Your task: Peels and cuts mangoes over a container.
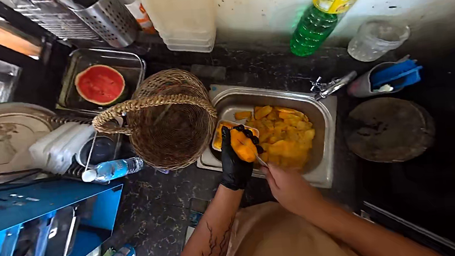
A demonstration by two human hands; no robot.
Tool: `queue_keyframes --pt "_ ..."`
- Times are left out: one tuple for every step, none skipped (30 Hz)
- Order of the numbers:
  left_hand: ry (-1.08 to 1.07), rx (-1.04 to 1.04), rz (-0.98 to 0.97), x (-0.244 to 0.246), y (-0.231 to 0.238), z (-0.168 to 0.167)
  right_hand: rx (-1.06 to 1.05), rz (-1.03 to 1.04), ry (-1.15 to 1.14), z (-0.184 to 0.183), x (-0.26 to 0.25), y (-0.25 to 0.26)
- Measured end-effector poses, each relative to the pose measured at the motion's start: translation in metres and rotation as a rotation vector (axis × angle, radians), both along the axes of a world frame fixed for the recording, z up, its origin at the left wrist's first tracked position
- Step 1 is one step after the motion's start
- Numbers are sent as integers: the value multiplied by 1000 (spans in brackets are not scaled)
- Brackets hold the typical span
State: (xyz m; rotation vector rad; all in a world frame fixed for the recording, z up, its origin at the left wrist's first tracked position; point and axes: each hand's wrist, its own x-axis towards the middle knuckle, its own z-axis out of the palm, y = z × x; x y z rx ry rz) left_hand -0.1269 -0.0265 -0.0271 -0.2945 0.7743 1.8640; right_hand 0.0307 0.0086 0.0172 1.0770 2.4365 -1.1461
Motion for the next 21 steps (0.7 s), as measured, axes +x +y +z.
queue_keyframes --pt "2 -19 -8 -1 0 -1 -50 -4 -22 0 -1 3" --pt "8 -39 -13 -4 0 -3 -71 -18 -7 3 -1 7" --pt "11 -45 -30 -9 -2 -5 -62 -37 41 6 1 8" --pt "-13 -43 -54 -14 -6 -7 -39 -47 96 9 5 8" --pt "-43 -18 -96 -18 -9 -10 -14 -39 142 10 7 9" --pt "-75 22 -135 -22 -12 -14 16 -9 173 7 8 8" --pt "-103 65 -167 -22 -13 -15 36 37 168 1 7 7" --pt "-123 99 -202 -20 -13 -16 20 89 115 -5 5 5" --pt "-128 125 -230 -17 -14 -16 -10 120 74 -9 3 3" --pt "-127 139 -241 -15 -15 -17 -33 132 40 -8 3 3" --pt "-119 155 -241 -15 -16 -20 -32 127 32 -4 3 6" --pt "-115 162 -238 -18 -18 -23 -10 103 69 -1 3 9" --pt "-106 151 -241 -20 -21 -23 1 82 91 0 3 10" --pt "-101 153 -256 -19 -23 -22 3 83 84 -5 3 12" --pt "-99 156 -270 -17 -23 -19 -16 101 72 -12 2 14" --pt "-107 147 -274 -14 -22 -17 -61 106 71 -19 1 16" --pt "-118 128 -260 -13 -20 -18 -107 93 76 -21 0 20" --pt "-124 97 -231 -15 -18 -21 -156 56 100 -22 -2 25" --pt "-130 37 -191 -17 -18 -25 -214 -5 137 -22 -2 28" --pt "-121 -39 -144 -18 -19 -29 -286 -76 168 -23 -2 29" --pt "-115 -99 -101 -20 -19 -34 -351 -127 177 -25 -2 29"
